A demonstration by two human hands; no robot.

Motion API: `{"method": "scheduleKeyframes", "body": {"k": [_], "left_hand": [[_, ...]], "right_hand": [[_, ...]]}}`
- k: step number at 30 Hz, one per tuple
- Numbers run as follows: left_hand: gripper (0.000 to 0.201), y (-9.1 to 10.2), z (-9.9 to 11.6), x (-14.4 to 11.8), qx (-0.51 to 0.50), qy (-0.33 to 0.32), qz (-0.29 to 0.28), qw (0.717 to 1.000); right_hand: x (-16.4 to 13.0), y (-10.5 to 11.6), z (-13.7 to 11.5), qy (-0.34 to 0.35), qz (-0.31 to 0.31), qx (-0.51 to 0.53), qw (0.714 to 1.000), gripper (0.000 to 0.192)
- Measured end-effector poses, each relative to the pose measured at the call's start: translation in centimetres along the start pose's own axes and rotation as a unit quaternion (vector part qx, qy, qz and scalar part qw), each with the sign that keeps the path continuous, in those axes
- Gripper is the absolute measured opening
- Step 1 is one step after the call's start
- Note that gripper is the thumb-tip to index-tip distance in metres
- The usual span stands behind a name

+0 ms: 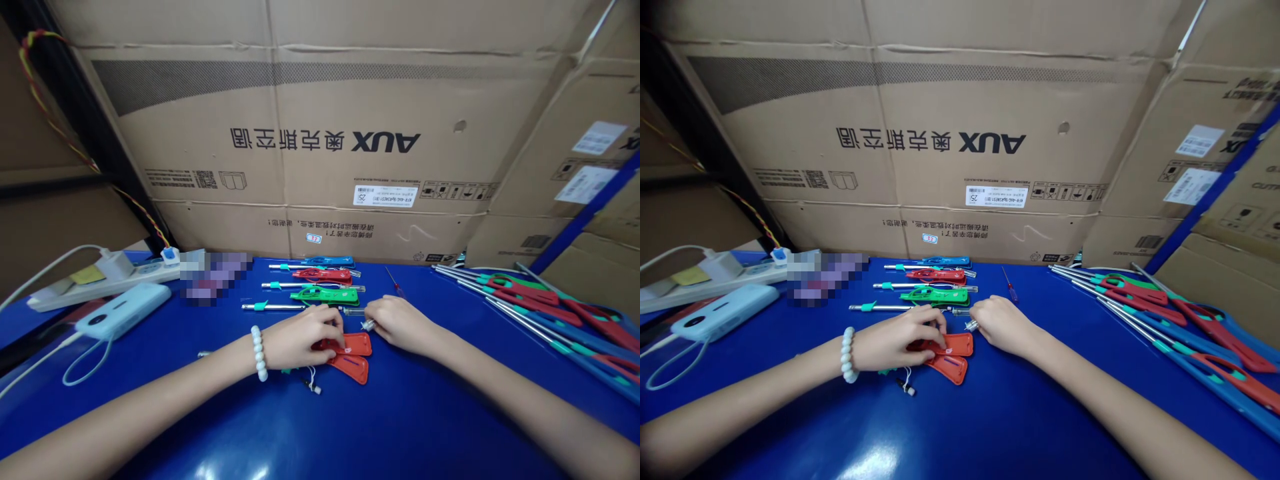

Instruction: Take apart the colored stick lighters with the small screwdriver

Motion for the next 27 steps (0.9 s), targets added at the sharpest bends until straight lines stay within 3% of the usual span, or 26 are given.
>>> {"method": "scheduleKeyframes", "body": {"k": [9, 17, 27], "left_hand": [[0.028, -0.5, -0.3, 0.2, -0.011, -0.01, -0.033, 0.999], [0.021, -0.2, -1.3, 1.1, 0.046, -0.006, 0.012, 0.999], [0.018, -0.3, -2.1, 1.5, 0.094, 0.007, 0.045, 0.995]], "right_hand": [[0.1, -0.5, 0.0, 0.006, 0.018, 0.006, 1.0, 0.014], [0.1, 0.3, -0.2, -0.052, 0.086, 0.118, 0.988, 0.011], [0.0, 1.3, 0.2, -0.079, 0.107, 0.225, 0.965, 0.01]]}}
Point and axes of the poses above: each hand's wrist, its own x-axis towards the middle knuckle, its own y-axis out of the back of the hand, z = x × y, the point moved 6 cm from there along x, towards the middle knuckle, and after that the axes turned 10 degrees about -x, right-handed, at the moved point
